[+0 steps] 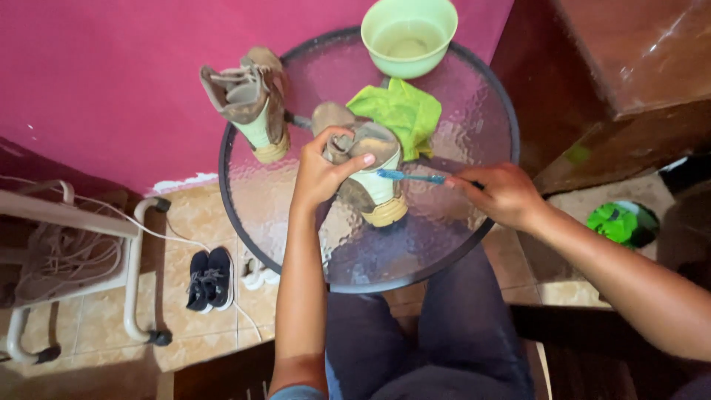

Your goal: The person scrubs a beige high-top sneaker with a blue toothbrush, focusing on the upper and midsole areas. A green cloth and a bowl of water are on the glass table, and the person rotates the shoe to access different sides.

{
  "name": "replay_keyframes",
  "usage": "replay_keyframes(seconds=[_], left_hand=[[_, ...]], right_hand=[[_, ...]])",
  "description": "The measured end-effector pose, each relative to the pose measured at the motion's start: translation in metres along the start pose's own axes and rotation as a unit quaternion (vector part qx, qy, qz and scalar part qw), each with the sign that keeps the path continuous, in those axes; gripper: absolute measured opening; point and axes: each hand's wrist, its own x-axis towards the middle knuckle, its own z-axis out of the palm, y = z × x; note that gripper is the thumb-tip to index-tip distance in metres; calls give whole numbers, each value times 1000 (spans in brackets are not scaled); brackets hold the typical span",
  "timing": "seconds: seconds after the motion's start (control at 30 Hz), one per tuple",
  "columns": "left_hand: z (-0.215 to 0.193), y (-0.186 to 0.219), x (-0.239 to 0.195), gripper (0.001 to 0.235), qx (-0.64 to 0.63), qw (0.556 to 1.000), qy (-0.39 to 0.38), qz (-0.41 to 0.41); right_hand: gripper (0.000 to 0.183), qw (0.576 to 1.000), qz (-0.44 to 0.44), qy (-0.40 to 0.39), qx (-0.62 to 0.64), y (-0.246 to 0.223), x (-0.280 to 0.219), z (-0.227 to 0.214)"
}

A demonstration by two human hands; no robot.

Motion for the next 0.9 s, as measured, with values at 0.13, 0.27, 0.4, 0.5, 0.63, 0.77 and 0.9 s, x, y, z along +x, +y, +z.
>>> replay_keyframes(seconds=[0.13,0.27,0.4,0.5,0.63,0.77,0.9], left_hand=[[1,13,-6,50,-22,999,-26,6],[3,19,-8,49,6,1000,-27,14],[2,25,-11,50,28,999,-37,19],[7,21,-11,51,52,998,-15,19],[9,22,-11,52,61,997,-36,41],[7,12,-12,52,27,999,-24,30],[6,12,-12,50,-4,999,-16,36]], right_hand=[[24,998,-34,-43,33,-15,-7,0],[23,996,-37,-17,-74,-9,-6,3],[27,993,-8,-80,-90,-28,-6,-15],[21,991,-1,-44,-126,-13,-6,-20],[26,980,-23,25,-196,-3,-11,26],[27,992,-10,-48,-118,-6,-7,-14],[26,990,-35,4,-136,-4,-9,23]])
